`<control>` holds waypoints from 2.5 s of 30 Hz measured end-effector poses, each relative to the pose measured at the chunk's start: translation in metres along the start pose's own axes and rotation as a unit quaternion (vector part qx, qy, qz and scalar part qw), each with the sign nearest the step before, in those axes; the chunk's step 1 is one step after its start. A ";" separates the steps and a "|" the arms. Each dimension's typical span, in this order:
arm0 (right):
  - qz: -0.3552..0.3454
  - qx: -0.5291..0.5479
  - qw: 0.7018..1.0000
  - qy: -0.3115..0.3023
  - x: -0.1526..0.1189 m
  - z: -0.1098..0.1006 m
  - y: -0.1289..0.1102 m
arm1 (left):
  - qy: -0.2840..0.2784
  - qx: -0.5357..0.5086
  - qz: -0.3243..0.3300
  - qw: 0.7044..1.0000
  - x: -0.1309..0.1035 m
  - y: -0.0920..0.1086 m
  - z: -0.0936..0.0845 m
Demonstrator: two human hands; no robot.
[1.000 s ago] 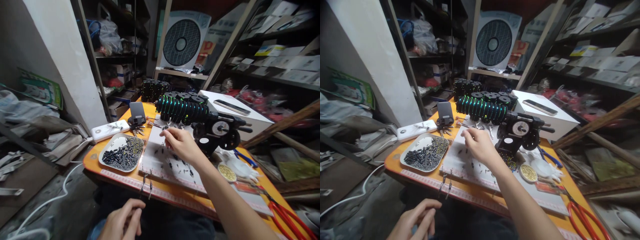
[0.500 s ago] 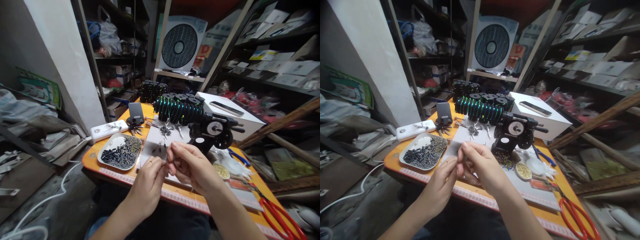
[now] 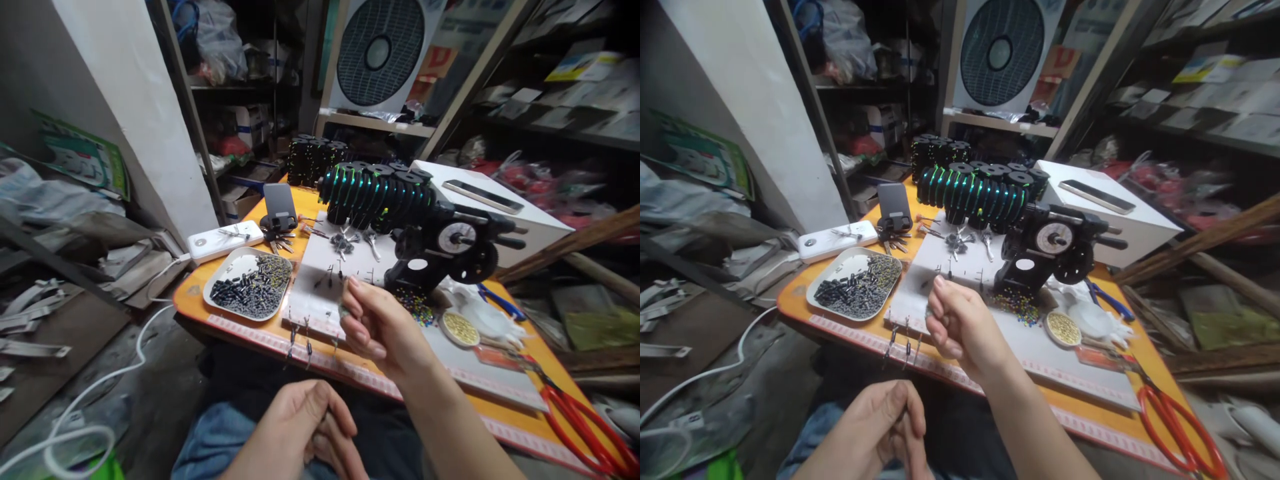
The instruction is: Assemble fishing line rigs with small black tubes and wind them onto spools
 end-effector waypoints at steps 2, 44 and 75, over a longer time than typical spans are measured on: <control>-0.003 -0.001 1.000 0.002 -0.001 0.000 -0.001 | 0.006 -0.023 -0.008 1.000 -0.003 -0.001 -0.001; -0.096 -0.216 0.971 0.020 -0.017 0.003 -0.034 | 0.023 0.252 0.181 0.951 0.005 0.089 0.043; 0.034 0.071 0.996 0.029 0.004 0.010 0.011 | 0.018 -0.019 0.054 0.998 -0.003 0.029 0.003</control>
Point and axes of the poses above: each hand's wrist, its own x-axis towards the middle knuckle, its own z-axis out of the palm, y = z × x, the point moved 6 cm from there along x, towards the middle knuckle, and after that the axes turned 11 degrees about y, right-handed, at the moved point
